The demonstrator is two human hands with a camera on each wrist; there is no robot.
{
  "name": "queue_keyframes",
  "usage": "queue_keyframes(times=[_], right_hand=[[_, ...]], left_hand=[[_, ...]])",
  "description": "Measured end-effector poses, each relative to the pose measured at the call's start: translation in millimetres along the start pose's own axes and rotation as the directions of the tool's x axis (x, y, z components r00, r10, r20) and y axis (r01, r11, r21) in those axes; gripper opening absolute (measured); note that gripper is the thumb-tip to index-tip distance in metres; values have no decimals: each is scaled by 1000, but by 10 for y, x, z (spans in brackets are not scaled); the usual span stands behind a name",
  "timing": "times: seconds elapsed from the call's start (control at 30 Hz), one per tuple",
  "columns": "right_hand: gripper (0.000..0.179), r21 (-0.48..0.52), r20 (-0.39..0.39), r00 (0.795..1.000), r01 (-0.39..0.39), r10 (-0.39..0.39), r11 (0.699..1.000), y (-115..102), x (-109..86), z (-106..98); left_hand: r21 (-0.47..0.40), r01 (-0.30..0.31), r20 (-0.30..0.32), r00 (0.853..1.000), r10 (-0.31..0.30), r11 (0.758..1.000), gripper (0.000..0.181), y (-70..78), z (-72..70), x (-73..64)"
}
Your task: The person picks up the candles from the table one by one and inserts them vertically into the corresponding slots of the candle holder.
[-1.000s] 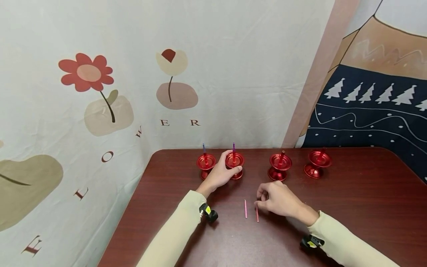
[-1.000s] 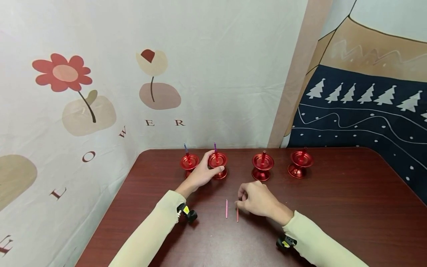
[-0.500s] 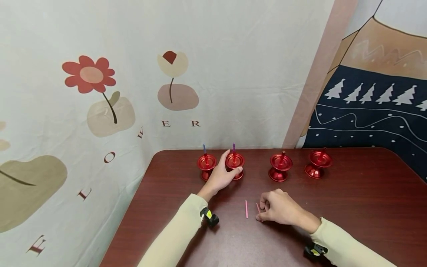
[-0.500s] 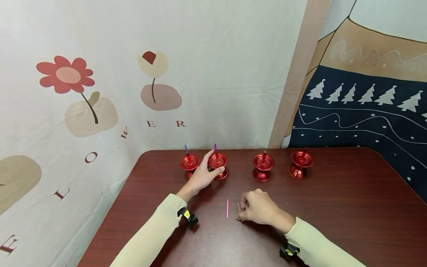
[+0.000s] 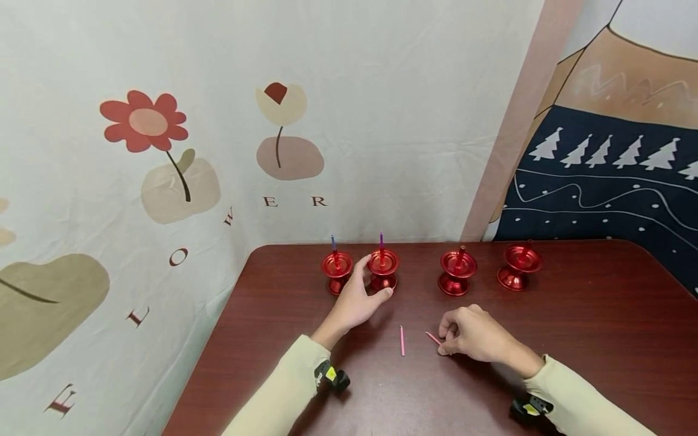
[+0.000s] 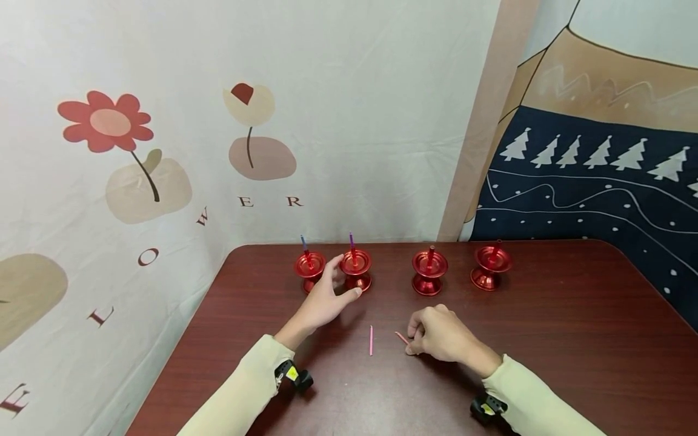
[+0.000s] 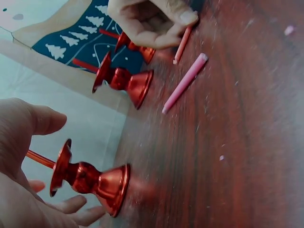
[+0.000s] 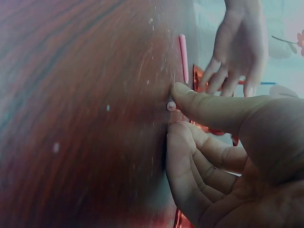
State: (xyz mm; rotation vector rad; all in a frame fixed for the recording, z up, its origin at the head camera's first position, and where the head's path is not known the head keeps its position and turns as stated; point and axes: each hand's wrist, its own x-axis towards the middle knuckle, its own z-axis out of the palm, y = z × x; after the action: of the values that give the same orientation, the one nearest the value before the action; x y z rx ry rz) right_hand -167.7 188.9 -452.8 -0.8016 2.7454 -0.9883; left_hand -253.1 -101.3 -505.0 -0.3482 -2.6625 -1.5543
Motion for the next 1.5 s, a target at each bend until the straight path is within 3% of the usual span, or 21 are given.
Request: queue_keyframes(times=[0.07, 0.17, 0.23, 0.3, 0.4, 0.6, 0.8, 0.97, 1.1, 1.33, 1.5], right_hand=[[28, 3, -1, 1000, -9, 9, 1000, 30, -19, -36], [27, 5, 4, 1000, -30, 30, 1000, 80, -45, -92], [27, -2, 3, 1000, -31, 31, 1000, 118, -58, -124], [27, -6, 6, 1000, -29, 29, 1000, 149, -66, -151], [27, -6, 11, 1000, -23, 23, 1000, 177, -71, -176], [27, -20, 5, 999, -39, 39, 999, 178, -62, -179], [26, -17, 0, 999, -33, 33, 999, 184, -52, -180], [25, -7, 6, 999, -39, 39, 999, 182, -38, -179], [24, 10, 18, 999, -41, 41, 999, 186, -37, -181], [23, 31, 35, 999, -31, 29, 999, 195, -39, -182], [23, 24, 23, 1000, -19, 18, 1000, 192, -41, -177]], left_hand=[[5, 1, -5, 1000, -1, 1000, 85, -15, 1, -68], [-23, 23, 9, 1000, -23, 999, 69, 332, -84, -281], [-52, 9, 24, 1000, -8, 999, 60, 500, -100, -369], [-74, 3, 59, 998, 2, 997, 51, 777, -134, -468], [-61, -25, 115, 993, 32, 998, 43, 871, -63, -457], [-86, -35, 201, 978, 52, 996, 40, 1025, 159, -290], [-80, 7, 230, 973, 12, 997, 56, 1108, 376, -49], [2, 46, 253, 966, -45, 999, 71, 1148, 477, 116], [40, 45, 261, 964, -54, 998, 79, 1168, 545, 227], [20, -3, 273, 962, -2, 1000, 86, 1194, 665, 371], [3, 26, 279, 960, -26, 1000, 90, 1159, 766, 421]])
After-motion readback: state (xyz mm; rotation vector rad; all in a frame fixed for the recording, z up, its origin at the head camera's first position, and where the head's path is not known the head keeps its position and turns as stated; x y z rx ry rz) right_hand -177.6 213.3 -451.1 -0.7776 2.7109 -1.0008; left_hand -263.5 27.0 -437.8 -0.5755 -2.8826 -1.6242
